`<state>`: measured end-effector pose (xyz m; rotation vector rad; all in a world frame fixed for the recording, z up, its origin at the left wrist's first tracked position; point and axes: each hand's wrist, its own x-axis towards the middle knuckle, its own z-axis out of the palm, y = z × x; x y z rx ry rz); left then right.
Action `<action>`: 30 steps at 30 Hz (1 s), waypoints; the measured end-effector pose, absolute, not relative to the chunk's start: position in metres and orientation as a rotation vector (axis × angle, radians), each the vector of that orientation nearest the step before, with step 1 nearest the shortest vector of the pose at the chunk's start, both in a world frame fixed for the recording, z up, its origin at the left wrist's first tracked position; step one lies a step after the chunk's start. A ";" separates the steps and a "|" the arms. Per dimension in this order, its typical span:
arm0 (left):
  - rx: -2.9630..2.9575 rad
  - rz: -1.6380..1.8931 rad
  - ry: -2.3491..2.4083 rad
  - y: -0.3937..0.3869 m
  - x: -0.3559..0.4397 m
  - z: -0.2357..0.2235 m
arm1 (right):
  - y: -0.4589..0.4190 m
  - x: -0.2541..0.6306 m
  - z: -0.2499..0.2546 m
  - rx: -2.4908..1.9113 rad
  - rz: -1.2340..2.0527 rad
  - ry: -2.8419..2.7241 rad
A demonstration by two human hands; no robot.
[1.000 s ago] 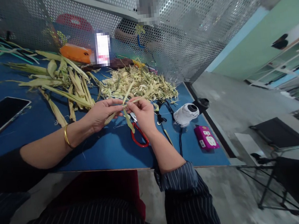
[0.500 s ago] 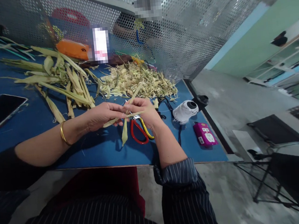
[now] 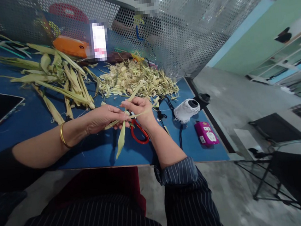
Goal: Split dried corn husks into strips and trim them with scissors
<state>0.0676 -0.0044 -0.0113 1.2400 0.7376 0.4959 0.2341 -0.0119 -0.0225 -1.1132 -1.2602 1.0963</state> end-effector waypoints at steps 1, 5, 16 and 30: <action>1.254 0.512 0.753 -0.004 0.068 -0.012 | -0.011 0.234 -0.024 -1.113 1.082 -1.254; 1.176 0.638 0.806 -0.002 0.070 -0.014 | -0.006 0.237 -0.023 -1.147 1.127 -1.231; 1.083 0.753 0.837 0.000 0.067 -0.008 | -0.011 0.240 -0.013 -1.060 1.071 -1.265; 0.916 0.897 0.873 0.003 0.067 -0.004 | 0.003 0.248 -0.026 -1.144 0.930 -0.985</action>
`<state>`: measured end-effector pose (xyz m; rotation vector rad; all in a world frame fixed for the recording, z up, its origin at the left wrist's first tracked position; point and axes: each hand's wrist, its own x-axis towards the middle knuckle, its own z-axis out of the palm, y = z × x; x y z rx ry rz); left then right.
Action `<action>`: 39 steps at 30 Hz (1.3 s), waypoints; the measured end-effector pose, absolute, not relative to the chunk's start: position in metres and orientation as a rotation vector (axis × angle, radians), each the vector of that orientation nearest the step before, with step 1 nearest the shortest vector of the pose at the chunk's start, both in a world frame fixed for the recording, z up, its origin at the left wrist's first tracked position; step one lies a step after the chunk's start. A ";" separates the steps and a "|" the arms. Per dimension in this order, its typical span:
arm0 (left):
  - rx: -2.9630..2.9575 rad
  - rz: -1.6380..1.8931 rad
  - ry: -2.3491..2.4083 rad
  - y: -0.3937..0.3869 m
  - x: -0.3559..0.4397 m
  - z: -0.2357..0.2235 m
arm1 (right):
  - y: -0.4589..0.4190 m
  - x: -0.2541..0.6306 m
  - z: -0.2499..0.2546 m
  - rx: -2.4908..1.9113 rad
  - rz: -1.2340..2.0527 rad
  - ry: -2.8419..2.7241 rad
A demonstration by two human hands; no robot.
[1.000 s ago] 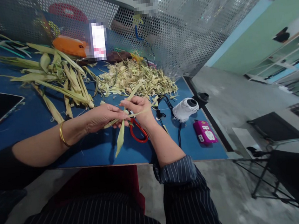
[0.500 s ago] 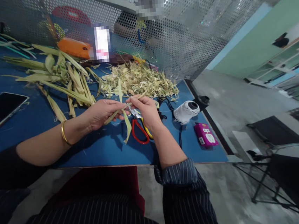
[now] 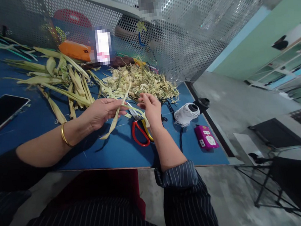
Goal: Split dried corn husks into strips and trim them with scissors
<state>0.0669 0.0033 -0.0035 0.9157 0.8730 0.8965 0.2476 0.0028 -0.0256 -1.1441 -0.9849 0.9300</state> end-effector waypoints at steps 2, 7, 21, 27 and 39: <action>0.845 0.955 0.825 0.006 0.065 -0.001 | 0.002 0.247 -0.025 -1.164 0.980 -0.922; 0.781 1.071 0.750 0.008 0.065 0.000 | -0.006 0.236 -0.025 -1.178 1.261 -0.982; 0.913 1.139 0.826 0.004 0.076 -0.017 | -0.022 0.214 -0.028 -1.161 1.201 -1.364; 0.827 1.138 0.860 0.005 0.074 -0.012 | -0.023 0.216 -0.024 -1.173 1.228 -1.296; 0.921 0.878 0.902 0.004 0.069 -0.012 | -0.012 0.222 -0.028 -1.098 1.003 -1.043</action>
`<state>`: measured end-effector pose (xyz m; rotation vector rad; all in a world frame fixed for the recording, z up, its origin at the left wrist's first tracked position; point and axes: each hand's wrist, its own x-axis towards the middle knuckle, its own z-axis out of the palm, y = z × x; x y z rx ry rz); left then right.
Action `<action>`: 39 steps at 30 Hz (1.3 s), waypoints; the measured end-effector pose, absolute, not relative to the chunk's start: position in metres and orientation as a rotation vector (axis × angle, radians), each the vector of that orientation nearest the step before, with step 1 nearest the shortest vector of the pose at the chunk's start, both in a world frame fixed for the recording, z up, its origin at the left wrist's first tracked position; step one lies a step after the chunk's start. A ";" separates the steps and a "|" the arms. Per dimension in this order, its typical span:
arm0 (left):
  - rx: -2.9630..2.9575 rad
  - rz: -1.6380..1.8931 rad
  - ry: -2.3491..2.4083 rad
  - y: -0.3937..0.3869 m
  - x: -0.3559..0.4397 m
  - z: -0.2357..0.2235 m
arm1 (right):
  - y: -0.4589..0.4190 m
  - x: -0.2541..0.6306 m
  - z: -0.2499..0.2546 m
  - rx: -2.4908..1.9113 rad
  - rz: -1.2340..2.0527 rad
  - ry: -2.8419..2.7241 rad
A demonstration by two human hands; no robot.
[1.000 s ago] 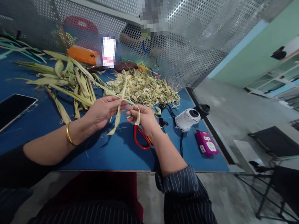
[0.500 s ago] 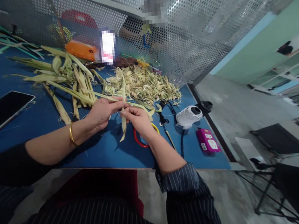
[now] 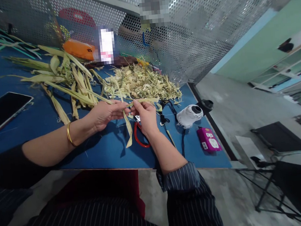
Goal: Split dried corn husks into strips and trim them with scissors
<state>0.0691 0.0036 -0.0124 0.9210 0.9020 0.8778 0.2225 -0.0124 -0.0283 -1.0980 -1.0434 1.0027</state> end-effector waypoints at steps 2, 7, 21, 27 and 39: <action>0.947 0.865 0.945 0.002 0.070 -0.012 | -0.013 0.222 -0.027 -1.120 0.961 -1.063; 0.991 0.771 0.919 -0.001 0.070 -0.008 | -0.011 0.224 -0.028 -1.127 0.846 -1.079; 0.987 0.738 0.909 0.003 0.065 -0.004 | -0.014 0.246 -0.009 -1.298 0.344 -1.247; 1.278 0.705 0.932 -0.004 0.068 -0.006 | -0.016 0.238 -0.012 -1.207 0.468 -1.696; 1.331 0.699 0.888 0.001 0.066 -0.016 | -0.011 0.232 -0.026 -1.236 0.678 -1.383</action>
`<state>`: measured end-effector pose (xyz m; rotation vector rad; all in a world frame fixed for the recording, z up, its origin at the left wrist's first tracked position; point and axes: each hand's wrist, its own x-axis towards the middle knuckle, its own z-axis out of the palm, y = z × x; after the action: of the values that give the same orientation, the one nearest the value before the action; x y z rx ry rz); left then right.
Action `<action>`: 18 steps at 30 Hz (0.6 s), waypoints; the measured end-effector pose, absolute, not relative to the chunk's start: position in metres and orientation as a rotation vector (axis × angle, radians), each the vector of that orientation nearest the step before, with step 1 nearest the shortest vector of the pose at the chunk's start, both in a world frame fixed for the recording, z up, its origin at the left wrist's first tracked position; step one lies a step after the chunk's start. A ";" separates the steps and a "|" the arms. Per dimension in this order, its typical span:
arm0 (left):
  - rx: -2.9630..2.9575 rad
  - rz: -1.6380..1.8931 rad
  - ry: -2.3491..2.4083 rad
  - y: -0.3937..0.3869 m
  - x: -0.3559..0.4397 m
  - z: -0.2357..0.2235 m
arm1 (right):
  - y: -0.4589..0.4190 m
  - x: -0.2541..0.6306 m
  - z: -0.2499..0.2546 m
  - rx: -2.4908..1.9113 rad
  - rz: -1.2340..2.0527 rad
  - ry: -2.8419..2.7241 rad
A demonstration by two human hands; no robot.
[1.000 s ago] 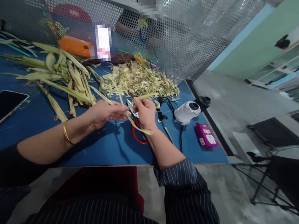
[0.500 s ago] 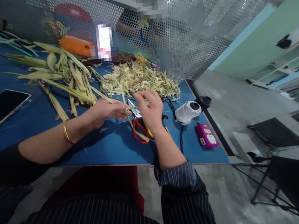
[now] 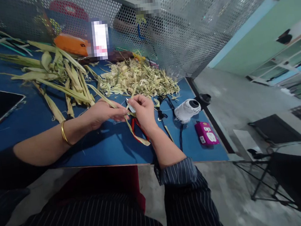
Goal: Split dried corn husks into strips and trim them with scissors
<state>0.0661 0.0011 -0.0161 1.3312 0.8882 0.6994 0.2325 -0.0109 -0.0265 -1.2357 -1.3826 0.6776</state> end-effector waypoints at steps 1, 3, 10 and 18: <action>1.304 0.706 0.880 0.001 0.066 -0.015 | -0.011 0.234 -0.025 -1.238 0.579 -1.437; 1.203 0.730 0.873 0.002 0.065 -0.013 | -0.013 0.239 -0.017 -1.226 0.329 -1.508; 1.045 0.884 0.905 0.010 0.059 -0.008 | -0.027 0.245 0.005 -1.303 0.459 -1.641; 1.156 1.059 1.030 0.011 0.066 -0.015 | -0.025 0.230 -0.014 -1.176 0.719 -2.038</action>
<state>0.0655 0.0108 -0.0152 1.1561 1.0301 1.0592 0.2296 -0.0245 -0.0141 -1.1763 -2.0384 0.7187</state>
